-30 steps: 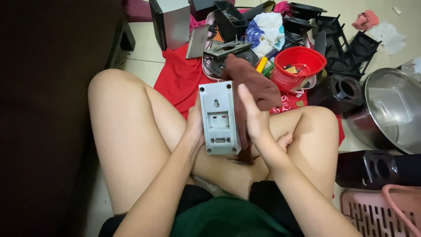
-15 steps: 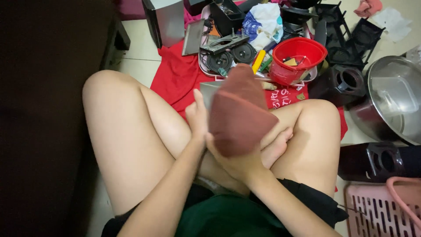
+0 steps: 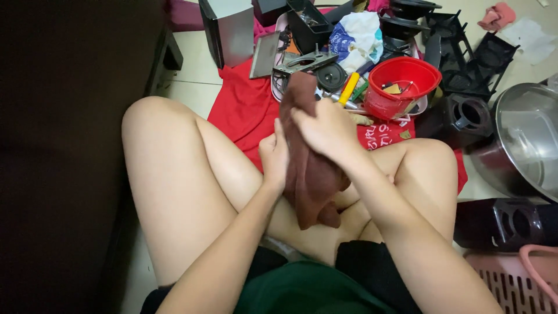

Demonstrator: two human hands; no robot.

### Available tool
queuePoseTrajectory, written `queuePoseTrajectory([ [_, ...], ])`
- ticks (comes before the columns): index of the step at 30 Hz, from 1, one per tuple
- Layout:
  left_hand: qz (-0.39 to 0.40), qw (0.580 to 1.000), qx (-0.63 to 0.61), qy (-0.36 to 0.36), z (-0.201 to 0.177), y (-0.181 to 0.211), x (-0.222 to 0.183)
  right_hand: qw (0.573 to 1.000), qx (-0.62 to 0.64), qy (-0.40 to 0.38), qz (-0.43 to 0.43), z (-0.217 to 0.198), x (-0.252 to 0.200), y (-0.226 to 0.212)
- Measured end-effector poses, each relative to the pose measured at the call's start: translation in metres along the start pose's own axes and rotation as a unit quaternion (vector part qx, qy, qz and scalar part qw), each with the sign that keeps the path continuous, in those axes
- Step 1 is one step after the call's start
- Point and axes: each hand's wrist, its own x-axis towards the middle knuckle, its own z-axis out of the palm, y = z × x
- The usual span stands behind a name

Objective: Cleaning the edges and interior of a small project box using a toothbrush and a cloth.

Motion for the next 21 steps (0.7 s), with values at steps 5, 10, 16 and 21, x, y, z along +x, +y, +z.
queuePoseTrajectory([
  [5, -0.004, 1.000, 0.013, -0.022, 0.000, 0.015, -0.006, 0.973, 0.193, 0.022, 0.124, 0.002, 0.022, 0.041],
  [10, -0.065, 0.997, 0.016, -0.040, -0.008, -0.004, 0.006, 0.865, 0.493, 0.089, -0.001, 0.010, 0.008, 0.074],
  [16, -0.131, 0.991, 0.026, 0.001, -0.014, -0.015, 0.010, 0.925, 0.307, 0.104, 0.200, -0.008, -0.062, 0.037],
  [21, -0.178, 0.982, 0.006, 0.061, -0.011, 0.011, 0.003, 0.983, 0.120, 0.057, 0.129, 0.071, -0.076, 0.131],
])
